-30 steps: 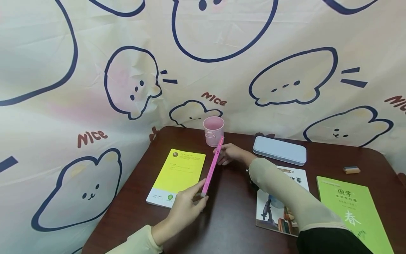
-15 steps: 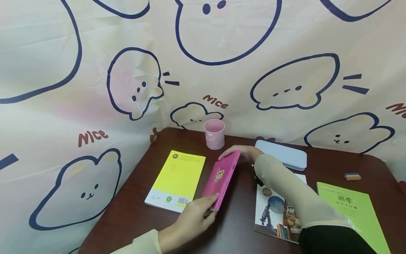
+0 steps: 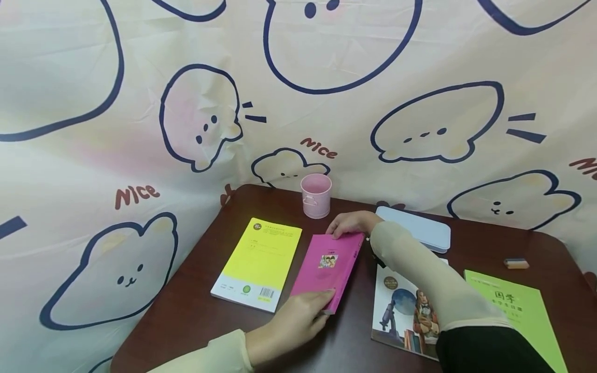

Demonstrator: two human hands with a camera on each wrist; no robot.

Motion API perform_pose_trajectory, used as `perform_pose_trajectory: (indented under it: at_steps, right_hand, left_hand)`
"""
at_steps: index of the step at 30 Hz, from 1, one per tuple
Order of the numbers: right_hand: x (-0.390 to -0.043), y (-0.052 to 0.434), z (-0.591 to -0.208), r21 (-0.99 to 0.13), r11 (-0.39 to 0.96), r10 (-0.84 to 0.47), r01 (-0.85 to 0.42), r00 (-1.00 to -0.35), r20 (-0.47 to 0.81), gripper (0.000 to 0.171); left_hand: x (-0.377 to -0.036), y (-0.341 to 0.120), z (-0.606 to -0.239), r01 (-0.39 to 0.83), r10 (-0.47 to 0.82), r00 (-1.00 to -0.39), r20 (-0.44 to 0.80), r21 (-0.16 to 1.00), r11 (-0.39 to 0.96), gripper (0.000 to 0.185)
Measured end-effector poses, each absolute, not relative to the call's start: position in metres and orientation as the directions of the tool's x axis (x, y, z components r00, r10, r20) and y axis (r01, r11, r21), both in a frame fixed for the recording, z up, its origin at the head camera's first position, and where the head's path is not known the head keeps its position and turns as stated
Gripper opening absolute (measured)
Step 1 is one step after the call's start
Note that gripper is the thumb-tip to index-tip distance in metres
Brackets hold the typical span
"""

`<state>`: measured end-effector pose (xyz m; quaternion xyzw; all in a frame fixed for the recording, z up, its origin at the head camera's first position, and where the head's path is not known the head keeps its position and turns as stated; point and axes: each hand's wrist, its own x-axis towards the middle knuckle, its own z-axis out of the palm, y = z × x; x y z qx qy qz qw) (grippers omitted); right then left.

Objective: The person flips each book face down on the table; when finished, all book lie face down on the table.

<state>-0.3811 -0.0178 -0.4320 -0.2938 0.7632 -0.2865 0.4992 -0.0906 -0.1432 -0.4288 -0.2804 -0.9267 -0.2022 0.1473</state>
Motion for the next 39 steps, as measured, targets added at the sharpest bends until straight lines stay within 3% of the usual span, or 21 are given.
perform_pose_trajectory:
  at_steps: [6, 11, 18, 25, 31, 39]
  right_hand:
    - [-0.377, -0.022, -0.433, -0.720, 0.650, -0.751, -0.243, -0.345, -0.563, 0.036]
    - [-0.371, -0.027, -0.438, -0.676, 0.658, -0.747, -0.332, -0.403, -0.530, 0.035]
    - [-0.362, -0.033, -0.446, -0.612, 0.685, -0.723, -0.394, -0.472, -0.505, 0.028]
    - [-0.361, -0.038, -0.446, -0.509, 0.676, -0.735, -0.533, -0.544, -0.406, 0.027]
    - [-0.359, -0.041, -0.445, -0.389, 0.644, -0.765, -0.659, -0.541, -0.350, 0.024]
    - [-0.359, -0.039, -0.448, -0.351, 0.652, -0.758, -0.672, -0.580, -0.298, 0.023]
  left_hand:
    - [-0.093, -0.133, -0.437, 0.587, 0.503, -0.788, 0.355, 0.186, 0.788, 0.044]
    - [-0.095, -0.128, -0.440, 0.586, 0.512, -0.782, 0.357, 0.138, 0.799, 0.044]
    - [-0.096, -0.124, -0.440, 0.578, 0.522, -0.800, 0.295, 0.145, 0.803, 0.046]
    - [-0.102, -0.125, -0.440, 0.561, 0.512, -0.817, 0.267, 0.163, 0.812, 0.045]
    - [-0.106, -0.122, -0.443, 0.562, 0.516, -0.816, 0.261, 0.153, 0.813, 0.042]
    - [-0.112, -0.116, -0.448, 0.555, 0.515, -0.818, 0.259, 0.117, 0.823, 0.038]
